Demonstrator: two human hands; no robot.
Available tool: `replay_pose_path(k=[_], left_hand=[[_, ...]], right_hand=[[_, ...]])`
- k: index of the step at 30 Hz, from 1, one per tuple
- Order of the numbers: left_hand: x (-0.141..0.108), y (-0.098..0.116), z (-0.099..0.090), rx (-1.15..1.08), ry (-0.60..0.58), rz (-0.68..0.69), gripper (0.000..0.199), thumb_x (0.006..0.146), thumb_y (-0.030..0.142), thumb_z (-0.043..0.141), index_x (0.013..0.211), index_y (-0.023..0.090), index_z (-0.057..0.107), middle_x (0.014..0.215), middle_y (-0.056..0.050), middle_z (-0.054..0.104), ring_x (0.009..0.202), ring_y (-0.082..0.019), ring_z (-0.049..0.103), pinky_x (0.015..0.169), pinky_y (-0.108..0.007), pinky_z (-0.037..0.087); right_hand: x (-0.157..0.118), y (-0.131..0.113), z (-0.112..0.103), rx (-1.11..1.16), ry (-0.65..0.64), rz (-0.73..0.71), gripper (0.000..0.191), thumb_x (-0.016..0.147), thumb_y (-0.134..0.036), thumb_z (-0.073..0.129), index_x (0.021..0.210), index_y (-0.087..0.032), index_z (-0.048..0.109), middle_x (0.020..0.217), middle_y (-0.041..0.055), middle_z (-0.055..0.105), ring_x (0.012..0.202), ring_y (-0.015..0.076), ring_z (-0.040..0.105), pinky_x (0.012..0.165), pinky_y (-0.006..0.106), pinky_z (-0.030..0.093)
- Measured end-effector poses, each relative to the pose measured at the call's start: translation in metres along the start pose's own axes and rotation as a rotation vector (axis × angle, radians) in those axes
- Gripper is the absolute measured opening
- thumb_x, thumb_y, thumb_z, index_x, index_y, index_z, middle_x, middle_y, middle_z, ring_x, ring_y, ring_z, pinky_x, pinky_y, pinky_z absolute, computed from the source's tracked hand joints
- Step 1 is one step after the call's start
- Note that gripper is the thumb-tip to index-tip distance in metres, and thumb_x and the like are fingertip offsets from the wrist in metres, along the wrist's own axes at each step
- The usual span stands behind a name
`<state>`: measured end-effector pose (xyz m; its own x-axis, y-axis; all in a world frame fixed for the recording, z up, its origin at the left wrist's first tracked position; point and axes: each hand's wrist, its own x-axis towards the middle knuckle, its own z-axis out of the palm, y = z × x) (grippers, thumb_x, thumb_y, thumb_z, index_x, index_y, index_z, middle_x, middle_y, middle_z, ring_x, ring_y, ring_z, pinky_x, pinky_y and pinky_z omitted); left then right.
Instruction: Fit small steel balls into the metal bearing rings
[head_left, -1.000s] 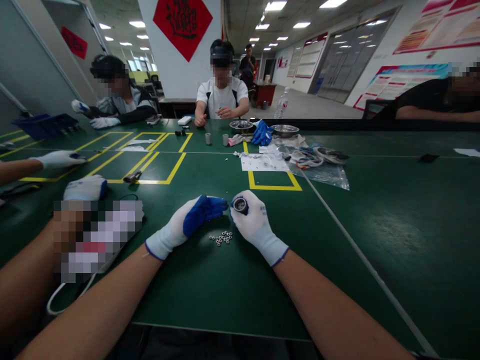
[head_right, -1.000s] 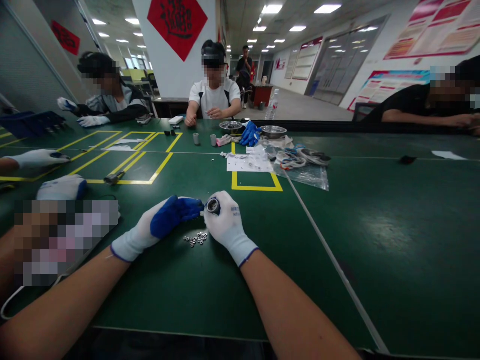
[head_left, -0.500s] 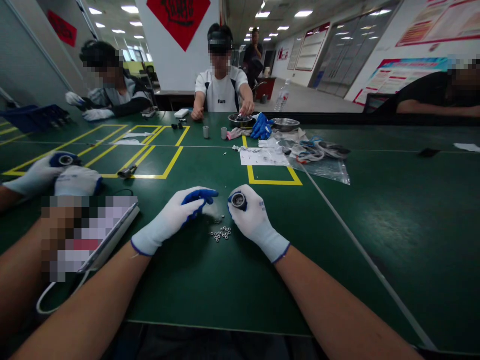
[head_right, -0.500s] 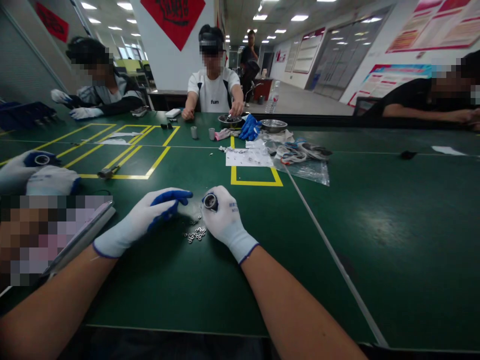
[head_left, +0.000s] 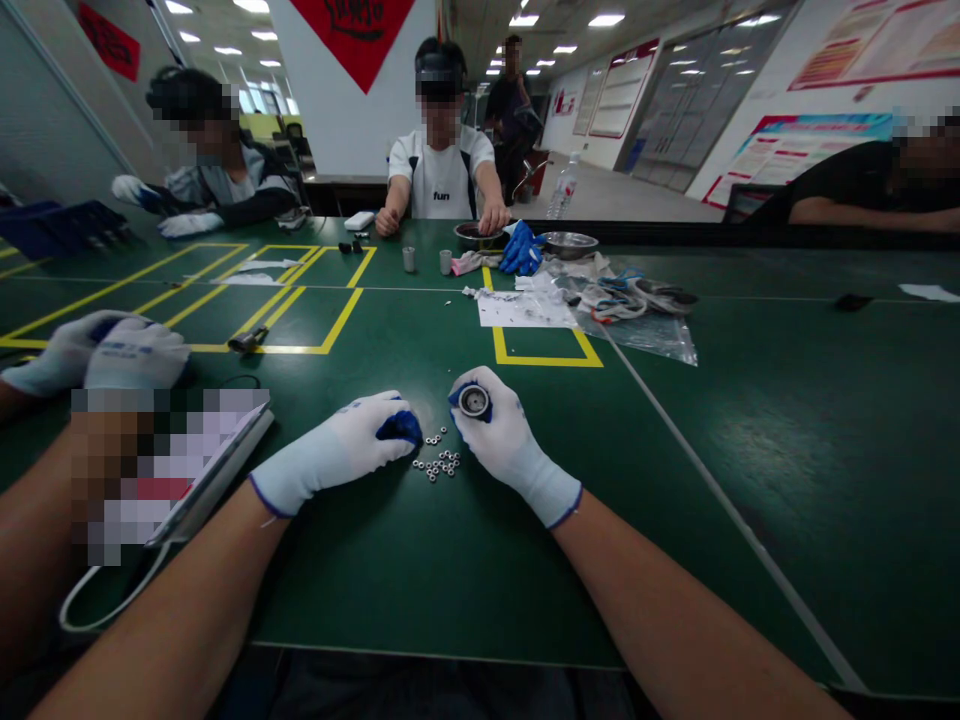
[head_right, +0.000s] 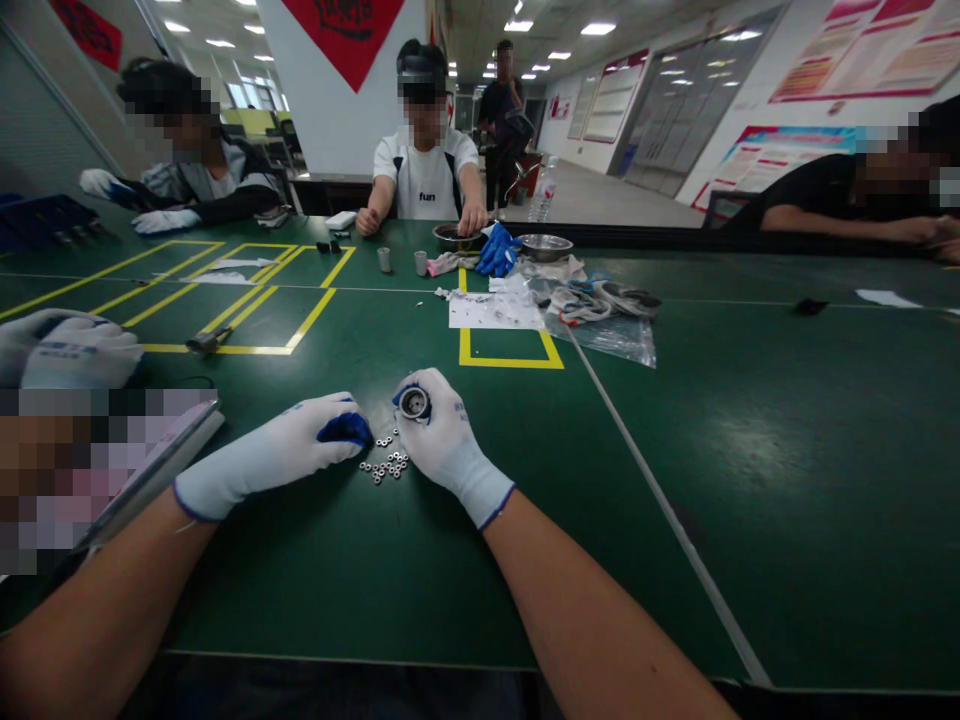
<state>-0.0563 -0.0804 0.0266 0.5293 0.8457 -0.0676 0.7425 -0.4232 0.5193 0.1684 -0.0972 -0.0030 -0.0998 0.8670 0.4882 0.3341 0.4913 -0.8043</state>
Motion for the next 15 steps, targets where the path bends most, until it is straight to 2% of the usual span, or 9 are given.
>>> replay_pose_path(k=[3,8,15], left_hand=[[0.0003,-0.0012,0.0006,-0.009,0.02,0.007,0.031,0.086,0.044,0.066,0.109,0.024,0.073,0.115,-0.009,0.073,0.11,-0.032,0.067,0.107,-0.049,0.05],[0.0012,-0.0007,0.0008,0.006,0.041,-0.006,0.024,0.087,0.04,0.065,0.102,0.024,0.074,0.111,-0.008,0.073,0.108,-0.032,0.068,0.105,-0.048,0.05],[0.002,-0.0014,0.0011,-0.021,0.053,0.027,0.028,0.084,0.039,0.067,0.107,0.023,0.073,0.112,-0.008,0.073,0.106,-0.031,0.068,0.101,-0.046,0.052]], right_hand=[[-0.0008,-0.0029,-0.0005,-0.012,-0.027,0.024,0.012,0.079,-0.014,0.059,0.085,-0.024,0.056,0.09,0.0033,0.065,0.087,0.0223,0.065,0.082,0.037,0.054],[-0.0017,-0.0041,-0.0004,-0.007,-0.049,0.012,0.012,0.079,-0.013,0.058,0.085,-0.023,0.057,0.089,0.0033,0.067,0.087,0.022,0.066,0.081,0.035,0.054],[-0.0024,-0.0034,-0.0014,0.024,-0.062,-0.004,0.008,0.079,-0.016,0.057,0.085,-0.022,0.058,0.085,0.0035,0.068,0.082,0.0225,0.068,0.076,0.035,0.053]])
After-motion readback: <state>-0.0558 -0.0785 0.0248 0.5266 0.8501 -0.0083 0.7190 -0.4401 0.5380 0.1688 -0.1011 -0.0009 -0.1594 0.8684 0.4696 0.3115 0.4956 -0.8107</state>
